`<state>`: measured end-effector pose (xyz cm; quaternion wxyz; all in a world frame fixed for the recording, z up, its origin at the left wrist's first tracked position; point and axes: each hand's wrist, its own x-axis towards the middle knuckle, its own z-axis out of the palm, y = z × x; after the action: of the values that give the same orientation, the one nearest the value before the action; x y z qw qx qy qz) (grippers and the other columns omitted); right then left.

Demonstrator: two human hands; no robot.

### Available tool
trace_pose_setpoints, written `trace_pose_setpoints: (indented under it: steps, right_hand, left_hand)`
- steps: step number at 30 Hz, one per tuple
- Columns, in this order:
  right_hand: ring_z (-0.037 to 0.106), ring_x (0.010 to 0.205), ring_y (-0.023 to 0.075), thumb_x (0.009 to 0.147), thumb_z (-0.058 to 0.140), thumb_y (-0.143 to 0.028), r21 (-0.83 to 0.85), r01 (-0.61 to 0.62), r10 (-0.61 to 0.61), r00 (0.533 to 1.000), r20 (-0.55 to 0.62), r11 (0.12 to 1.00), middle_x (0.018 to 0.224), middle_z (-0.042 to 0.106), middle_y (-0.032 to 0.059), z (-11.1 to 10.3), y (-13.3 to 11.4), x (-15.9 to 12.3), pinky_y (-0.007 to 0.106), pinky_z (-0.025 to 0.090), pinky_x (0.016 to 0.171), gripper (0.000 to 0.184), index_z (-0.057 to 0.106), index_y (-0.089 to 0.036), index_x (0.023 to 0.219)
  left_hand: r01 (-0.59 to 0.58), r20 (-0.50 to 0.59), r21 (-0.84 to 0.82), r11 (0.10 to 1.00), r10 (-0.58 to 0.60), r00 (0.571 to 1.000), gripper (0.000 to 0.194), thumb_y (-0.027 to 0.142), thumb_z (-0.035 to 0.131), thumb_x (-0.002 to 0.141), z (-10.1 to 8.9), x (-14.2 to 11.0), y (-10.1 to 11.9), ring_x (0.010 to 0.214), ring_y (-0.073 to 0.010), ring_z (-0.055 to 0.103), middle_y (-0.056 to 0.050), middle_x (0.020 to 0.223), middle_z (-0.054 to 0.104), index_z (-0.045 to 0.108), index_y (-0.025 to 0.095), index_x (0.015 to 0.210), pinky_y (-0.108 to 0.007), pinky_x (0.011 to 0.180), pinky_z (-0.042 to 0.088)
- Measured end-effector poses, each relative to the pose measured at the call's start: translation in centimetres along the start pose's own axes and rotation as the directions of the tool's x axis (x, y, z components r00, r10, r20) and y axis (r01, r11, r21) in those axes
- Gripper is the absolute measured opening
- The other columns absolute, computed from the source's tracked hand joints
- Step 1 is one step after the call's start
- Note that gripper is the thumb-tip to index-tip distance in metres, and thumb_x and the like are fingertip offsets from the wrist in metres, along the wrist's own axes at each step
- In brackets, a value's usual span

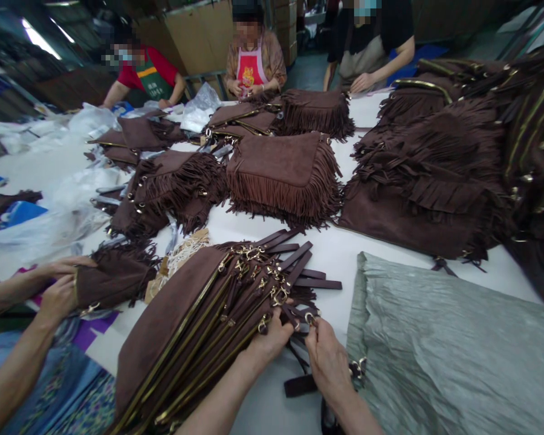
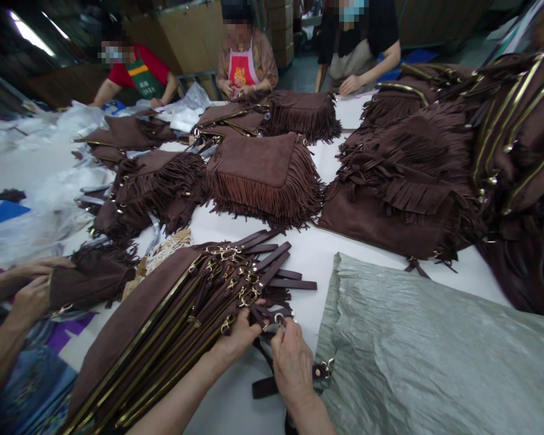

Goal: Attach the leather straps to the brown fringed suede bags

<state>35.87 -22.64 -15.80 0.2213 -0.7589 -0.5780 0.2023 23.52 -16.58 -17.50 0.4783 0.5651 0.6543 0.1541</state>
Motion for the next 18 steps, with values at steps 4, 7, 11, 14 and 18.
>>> trace_pose_setpoints:
  steps: [4,7,11,14,18]
  right_hand:
    - [0.063,0.065,0.0199,0.084,0.028,-0.024,-0.052,0.032,-0.033,0.999,-0.007,0.998,0.076,0.063,0.0074,0.5,-0.1,0.5,0.029,0.046,0.053,0.024,0.048,-0.015,0.094]
    - [0.063,0.064,0.0193,0.085,0.028,-0.024,-0.033,0.062,-0.061,0.998,0.019,0.998,0.074,0.062,0.0066,0.8,-0.3,0.8,0.028,0.046,0.053,0.023,0.048,-0.015,0.094]
    - [0.061,0.062,0.0190,0.086,0.028,-0.026,-0.004,0.087,-0.087,0.996,0.008,0.996,0.072,0.060,0.0059,1.1,-0.3,0.9,0.028,0.045,0.052,0.021,0.047,-0.017,0.089]
    - [0.060,0.060,0.0189,0.086,0.026,-0.024,0.001,0.096,-0.096,0.995,-0.020,0.995,0.073,0.060,0.0063,1.2,-0.2,0.9,0.029,0.044,0.051,0.021,0.046,-0.017,0.089]
    - [0.061,0.063,0.0183,0.086,0.027,-0.022,0.000,0.081,-0.081,0.996,-0.043,0.997,0.073,0.059,0.0055,1.2,-0.2,1.1,0.028,0.045,0.053,0.021,0.047,-0.017,0.092]
  left_hand:
    - [0.024,-0.030,0.018,1.000,-0.024,0.999,0.031,0.020,0.061,0.064,0.2,0.2,0.1,0.100,-0.0220,0.055,-0.004,0.096,0.065,0.059,0.021,0.095,-0.036,0.093,0.039]
    - [0.042,-0.020,-0.020,0.999,-0.043,0.999,0.025,0.017,0.060,0.064,0.2,0.6,-0.1,0.095,-0.0208,0.056,-0.003,0.089,0.066,0.060,0.020,0.089,-0.035,0.089,0.042]
    - [0.052,0.003,-0.042,0.998,-0.052,0.999,0.019,0.015,0.057,0.065,0.3,1.3,-0.5,0.085,-0.0191,0.059,-0.002,0.078,0.065,0.060,0.019,0.083,-0.034,0.083,0.045]
    - [0.048,0.034,-0.068,0.997,-0.046,0.998,0.015,0.017,0.055,0.067,0.2,1.8,-0.6,0.080,-0.0177,0.059,0.000,0.071,0.065,0.060,0.018,0.081,-0.033,0.080,0.047]
    - [0.028,0.069,-0.101,0.994,-0.021,0.997,0.015,0.020,0.054,0.069,0.1,1.9,-0.3,0.086,-0.0187,0.058,0.001,0.074,0.065,0.062,0.019,0.082,-0.035,0.085,0.044]
